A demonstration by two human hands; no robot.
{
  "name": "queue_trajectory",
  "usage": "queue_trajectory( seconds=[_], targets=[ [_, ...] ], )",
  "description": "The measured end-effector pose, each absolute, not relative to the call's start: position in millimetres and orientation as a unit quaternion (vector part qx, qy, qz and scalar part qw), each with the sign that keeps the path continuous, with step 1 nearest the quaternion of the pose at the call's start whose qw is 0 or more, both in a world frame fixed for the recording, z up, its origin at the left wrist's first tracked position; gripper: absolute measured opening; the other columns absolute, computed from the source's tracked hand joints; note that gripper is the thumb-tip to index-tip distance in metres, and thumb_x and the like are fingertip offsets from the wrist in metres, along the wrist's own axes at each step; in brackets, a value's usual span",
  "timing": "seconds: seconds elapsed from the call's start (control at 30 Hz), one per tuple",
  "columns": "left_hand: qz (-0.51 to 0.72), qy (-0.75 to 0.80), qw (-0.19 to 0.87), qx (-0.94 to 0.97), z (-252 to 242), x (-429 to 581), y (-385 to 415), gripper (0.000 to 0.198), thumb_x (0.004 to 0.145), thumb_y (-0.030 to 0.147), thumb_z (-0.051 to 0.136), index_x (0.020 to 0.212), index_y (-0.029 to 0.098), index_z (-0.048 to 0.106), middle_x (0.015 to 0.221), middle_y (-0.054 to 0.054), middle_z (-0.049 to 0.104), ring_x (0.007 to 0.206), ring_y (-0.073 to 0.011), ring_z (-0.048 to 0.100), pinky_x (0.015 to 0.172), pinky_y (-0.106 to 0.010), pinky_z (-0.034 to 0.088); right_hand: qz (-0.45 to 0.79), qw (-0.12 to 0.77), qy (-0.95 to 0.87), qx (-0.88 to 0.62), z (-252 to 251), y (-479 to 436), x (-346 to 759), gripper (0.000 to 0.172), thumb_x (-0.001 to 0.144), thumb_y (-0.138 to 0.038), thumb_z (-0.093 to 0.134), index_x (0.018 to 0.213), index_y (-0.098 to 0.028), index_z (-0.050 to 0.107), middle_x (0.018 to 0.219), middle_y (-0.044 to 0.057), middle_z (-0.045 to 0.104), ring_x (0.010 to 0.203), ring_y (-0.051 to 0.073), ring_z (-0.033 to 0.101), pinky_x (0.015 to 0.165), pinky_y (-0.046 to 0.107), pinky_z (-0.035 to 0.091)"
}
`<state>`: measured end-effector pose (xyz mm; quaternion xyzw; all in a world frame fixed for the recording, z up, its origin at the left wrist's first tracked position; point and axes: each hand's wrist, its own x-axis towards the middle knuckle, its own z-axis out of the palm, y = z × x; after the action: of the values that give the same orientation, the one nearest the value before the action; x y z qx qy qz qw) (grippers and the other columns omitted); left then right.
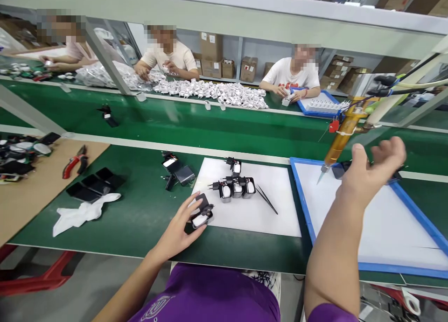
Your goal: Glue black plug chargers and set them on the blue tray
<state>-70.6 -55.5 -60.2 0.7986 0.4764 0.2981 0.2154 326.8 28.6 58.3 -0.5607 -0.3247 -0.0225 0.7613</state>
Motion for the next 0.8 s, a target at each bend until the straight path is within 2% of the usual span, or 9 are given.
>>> queue_trajectory(
  seconds=[0.07, 0.13, 0.2, 0.27, 0.4, 0.47, 0.57, 0.67, 0.8],
  targets=[
    [0.313, 0.508, 0.251, 0.762, -64.5, -70.0, -57.1, 0.048, 0.088, 0.030, 0.058, 0.134, 0.023, 0.042, 0.152, -0.015, 0.032, 0.131, -0.0271, 0.048, 0.093, -0.035, 0.054, 0.140, 0.745, -0.323, -0.567, 53.6, 42.2, 345.2, 0.036, 0.068, -0.019, 0.070, 0.104, -0.020, 0.063, 0.108, 0.013, 0.066, 0.102, 0.026, 0.064, 0.084, 0.044, 0.049],
    [0.314, 0.539, 0.262, 0.736, -68.0, -66.6, -59.2, 0.037, 0.086, 0.032, 0.060, 0.119, 0.021, 0.050, 0.140, -0.015, 0.047, 0.122, -0.0266, 0.056, 0.090, -0.036, 0.055, 0.227, 0.727, -0.345, -0.549, 49.8, 50.8, 349.7, 0.025, 0.065, -0.022, 0.073, 0.089, -0.019, 0.065, 0.090, 0.010, 0.069, 0.083, 0.022, 0.069, 0.069, 0.036, 0.051],
    [0.305, 0.563, 0.258, 0.723, -69.3, -60.9, -61.8, 0.027, 0.085, 0.034, 0.060, 0.108, 0.021, 0.053, 0.118, -0.011, 0.063, 0.108, -0.0258, 0.063, 0.088, -0.039, 0.054, 0.270, 0.721, -0.363, -0.526, 50.8, 51.4, 340.6, 0.025, 0.063, -0.026, 0.076, 0.083, -0.021, 0.062, 0.081, 0.006, 0.069, 0.072, 0.018, 0.069, 0.060, 0.030, 0.050],
    [0.296, 0.571, 0.261, 0.720, -67.1, -53.2, -64.1, 0.025, 0.085, 0.037, 0.059, 0.104, 0.022, 0.052, 0.100, -0.006, 0.068, 0.091, -0.0237, 0.067, 0.080, -0.036, 0.054, 0.313, 0.710, -0.383, -0.502, 57.2, 46.0, 321.1, 0.028, 0.063, -0.032, 0.077, 0.082, -0.022, 0.060, 0.076, 0.004, 0.069, 0.064, 0.017, 0.067, 0.052, 0.028, 0.050],
    [0.297, 0.545, 0.273, 0.735, -53.1, -32.3, -64.3, 0.025, 0.084, 0.039, 0.059, 0.100, 0.022, 0.049, 0.088, -0.003, 0.069, 0.076, -0.0200, 0.067, 0.067, -0.029, 0.051, 0.423, 0.659, -0.440, -0.439, 78.1, 29.7, 264.7, 0.035, 0.067, -0.042, 0.074, 0.092, -0.022, 0.061, 0.086, 0.003, 0.068, 0.048, 0.011, 0.057, 0.035, 0.021, 0.040],
    [0.303, 0.532, 0.276, 0.741, -44.7, -20.1, -62.3, 0.026, 0.083, 0.039, 0.060, 0.098, 0.022, 0.050, 0.086, -0.003, 0.069, 0.073, -0.0187, 0.066, 0.065, -0.027, 0.049, 0.466, 0.629, -0.483, -0.392, 87.3, 21.7, 234.6, 0.034, 0.071, -0.044, 0.071, 0.096, -0.022, 0.063, 0.093, 0.002, 0.068, 0.044, 0.006, 0.051, 0.031, 0.019, 0.034],
    [0.314, 0.521, 0.284, 0.741, -34.3, -3.0, -58.7, 0.028, 0.079, 0.039, 0.062, 0.098, 0.021, 0.052, 0.083, -0.002, 0.068, 0.067, -0.0165, 0.064, 0.061, -0.026, 0.049, 0.490, 0.619, -0.514, -0.337, 96.6, 11.3, 195.6, 0.031, 0.076, -0.049, 0.067, 0.083, -0.019, 0.064, 0.081, 0.000, 0.066, 0.037, 0.002, 0.042, 0.029, 0.017, 0.030],
    [0.334, 0.506, 0.285, 0.742, -26.4, 8.0, -56.6, 0.029, 0.077, 0.037, 0.062, 0.099, 0.021, 0.053, 0.085, -0.002, 0.068, 0.069, -0.0166, 0.065, 0.062, -0.026, 0.050, 0.487, 0.631, -0.510, -0.323, 100.7, 4.5, 171.0, 0.032, 0.078, -0.050, 0.067, 0.078, -0.019, 0.062, 0.070, -0.003, 0.062, 0.035, 0.002, 0.041, 0.029, 0.016, 0.030],
    [0.358, 0.498, 0.286, 0.736, -15.8, 12.5, -56.3, 0.030, 0.075, 0.035, 0.063, 0.099, 0.021, 0.052, 0.085, -0.002, 0.069, 0.072, -0.0173, 0.067, 0.066, -0.026, 0.052, 0.475, 0.638, -0.512, -0.324, 101.3, 2.0, 160.5, 0.031, 0.080, -0.050, 0.065, 0.081, -0.019, 0.062, 0.069, -0.003, 0.062, 0.034, 0.002, 0.041, 0.029, 0.016, 0.031]
  ],
)
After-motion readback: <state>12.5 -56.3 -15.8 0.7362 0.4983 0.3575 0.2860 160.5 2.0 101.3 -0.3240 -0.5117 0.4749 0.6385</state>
